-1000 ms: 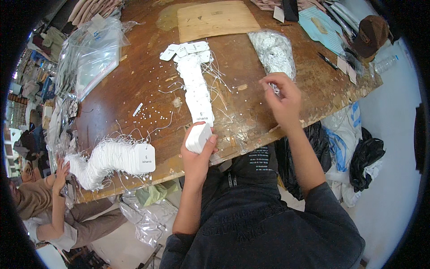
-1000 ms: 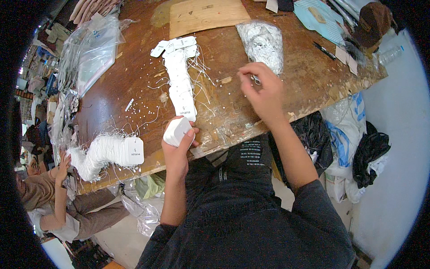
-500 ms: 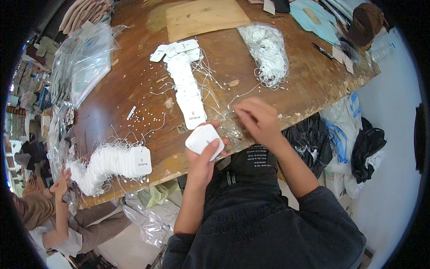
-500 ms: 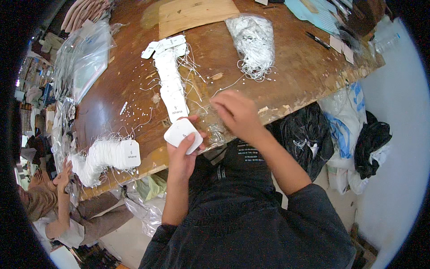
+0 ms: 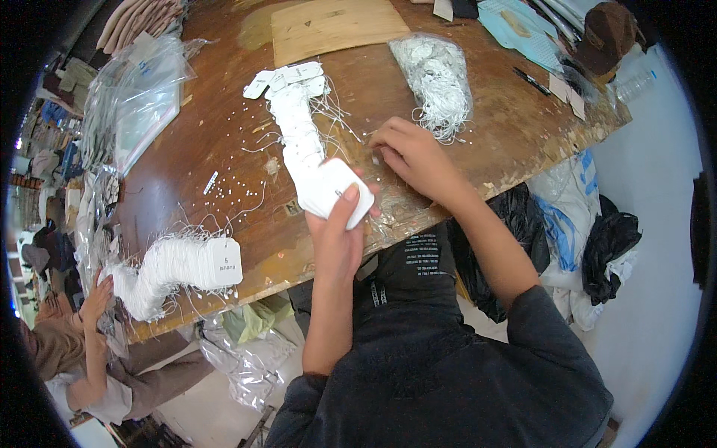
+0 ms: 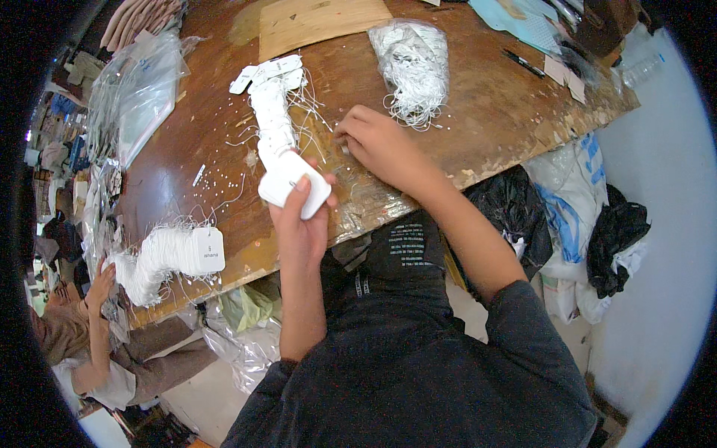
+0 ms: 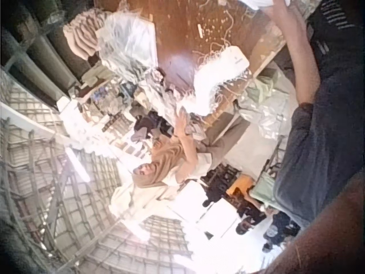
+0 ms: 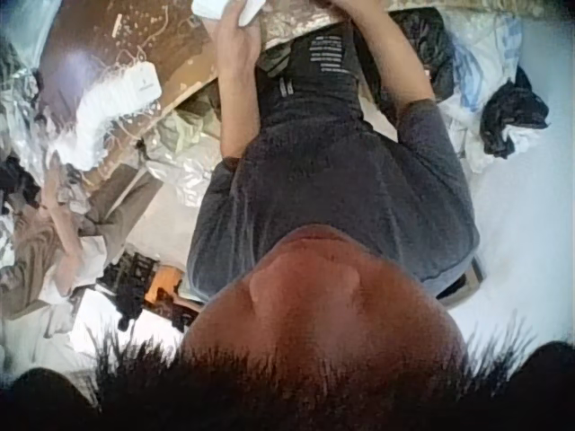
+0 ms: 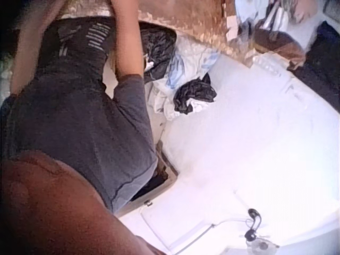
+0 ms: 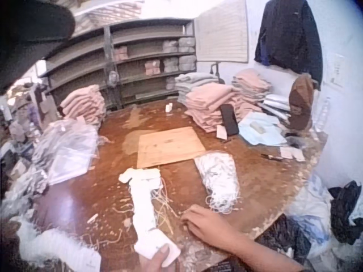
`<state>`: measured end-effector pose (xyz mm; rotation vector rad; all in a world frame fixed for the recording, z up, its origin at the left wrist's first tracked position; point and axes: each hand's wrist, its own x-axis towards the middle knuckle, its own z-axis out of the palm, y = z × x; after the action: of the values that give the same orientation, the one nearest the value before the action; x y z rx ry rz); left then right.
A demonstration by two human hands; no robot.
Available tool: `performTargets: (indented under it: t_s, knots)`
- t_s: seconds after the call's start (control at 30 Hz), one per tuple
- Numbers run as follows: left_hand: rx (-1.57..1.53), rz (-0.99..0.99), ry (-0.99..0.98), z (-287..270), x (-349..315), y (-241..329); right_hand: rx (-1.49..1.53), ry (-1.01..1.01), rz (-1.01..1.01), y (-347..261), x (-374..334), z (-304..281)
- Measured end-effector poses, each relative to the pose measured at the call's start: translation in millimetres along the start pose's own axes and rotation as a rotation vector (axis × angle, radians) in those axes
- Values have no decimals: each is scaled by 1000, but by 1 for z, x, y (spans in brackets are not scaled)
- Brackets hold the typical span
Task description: The person assembles white rectangular tags by threading white strings through them and stacking them on a wooden table. They then place the assembled tags into a clear plastic bag.
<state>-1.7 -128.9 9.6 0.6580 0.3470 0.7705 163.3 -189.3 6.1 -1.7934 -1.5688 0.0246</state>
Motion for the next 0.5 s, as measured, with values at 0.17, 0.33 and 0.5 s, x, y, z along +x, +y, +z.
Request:
performTargets:
  t_s: [0.17,0.33,0.5]
  knots:
    - [3,69,-40,5,20,11,259,76,-44,-28,-18,13]
    - [569,-74,-234,-13,4,26,329,101,31,-31,-27,-5]
    - [773,-226,-420,-30,-5,28,371,72,17,-39,-27,-7]
